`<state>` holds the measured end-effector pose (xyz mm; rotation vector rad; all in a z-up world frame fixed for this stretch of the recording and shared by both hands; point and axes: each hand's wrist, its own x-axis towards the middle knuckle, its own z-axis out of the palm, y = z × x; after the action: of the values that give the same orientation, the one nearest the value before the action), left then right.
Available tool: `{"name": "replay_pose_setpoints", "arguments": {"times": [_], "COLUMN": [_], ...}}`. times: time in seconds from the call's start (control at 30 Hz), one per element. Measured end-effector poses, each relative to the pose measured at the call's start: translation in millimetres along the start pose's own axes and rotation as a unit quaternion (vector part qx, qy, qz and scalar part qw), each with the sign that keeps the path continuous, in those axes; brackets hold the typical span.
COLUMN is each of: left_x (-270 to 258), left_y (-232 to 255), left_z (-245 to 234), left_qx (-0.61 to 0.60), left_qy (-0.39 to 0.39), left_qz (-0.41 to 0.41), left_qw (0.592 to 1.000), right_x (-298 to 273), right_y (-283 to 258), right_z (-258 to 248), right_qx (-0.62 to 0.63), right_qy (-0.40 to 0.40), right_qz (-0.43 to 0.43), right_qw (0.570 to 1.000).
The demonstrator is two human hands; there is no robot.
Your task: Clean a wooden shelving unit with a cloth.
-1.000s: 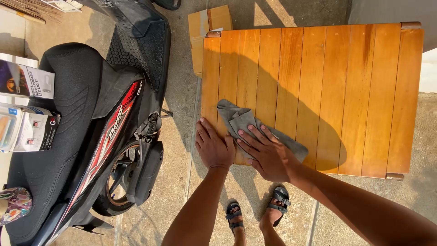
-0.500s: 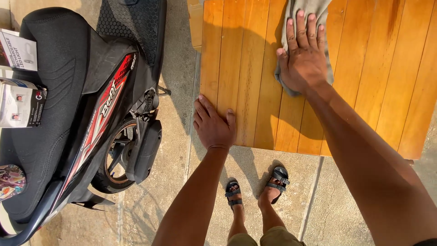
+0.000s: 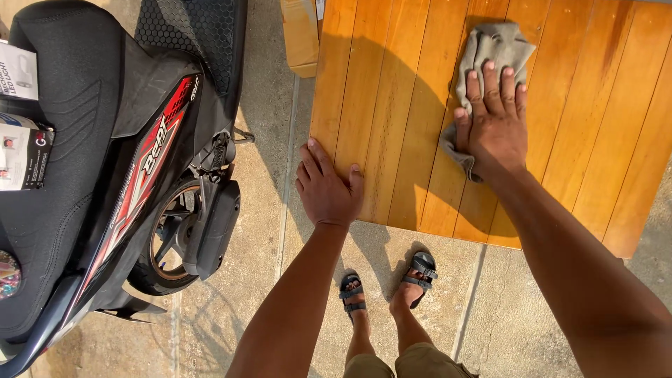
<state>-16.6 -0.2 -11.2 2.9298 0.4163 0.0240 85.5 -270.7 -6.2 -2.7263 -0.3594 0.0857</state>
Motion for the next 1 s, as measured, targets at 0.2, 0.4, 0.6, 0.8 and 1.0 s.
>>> {"name": "replay_pose_setpoints", "arguments": {"times": [0.2, 0.4, 0.6, 0.8, 1.0], "left_x": [2.5, 7.3, -0.2, 26.3, 51.7], "left_y": [8.0, 9.9, 0.1, -57.1, -110.5], "left_z": [0.7, -0.6, 3.8, 8.8, -11.7], "left_qx": [0.004, 0.000, -0.018, -0.190, -0.382], "left_qy": [0.006, 0.019, 0.044, 0.024, -0.262], "left_qz": [-0.009, -0.016, -0.017, 0.042, 0.052], "left_qw": [1.000, 1.000, 0.999, 0.981, 0.885], "right_x": [57.6, -83.9, -157.3, -149.6, -139.4], "right_y": [-0.6, -47.5, -85.3, -102.8, -179.3], "right_z": [-27.9, -0.4, 14.4, 26.3, 69.1], "right_qx": [-0.007, -0.021, -0.010, 0.007, -0.016], "right_qy": [-0.027, -0.024, -0.017, 0.030, 0.082], "right_qz": [0.093, -0.046, -0.109, -0.103, -0.052], "right_qw": [0.995, 0.998, 0.994, 0.994, 0.995]}}
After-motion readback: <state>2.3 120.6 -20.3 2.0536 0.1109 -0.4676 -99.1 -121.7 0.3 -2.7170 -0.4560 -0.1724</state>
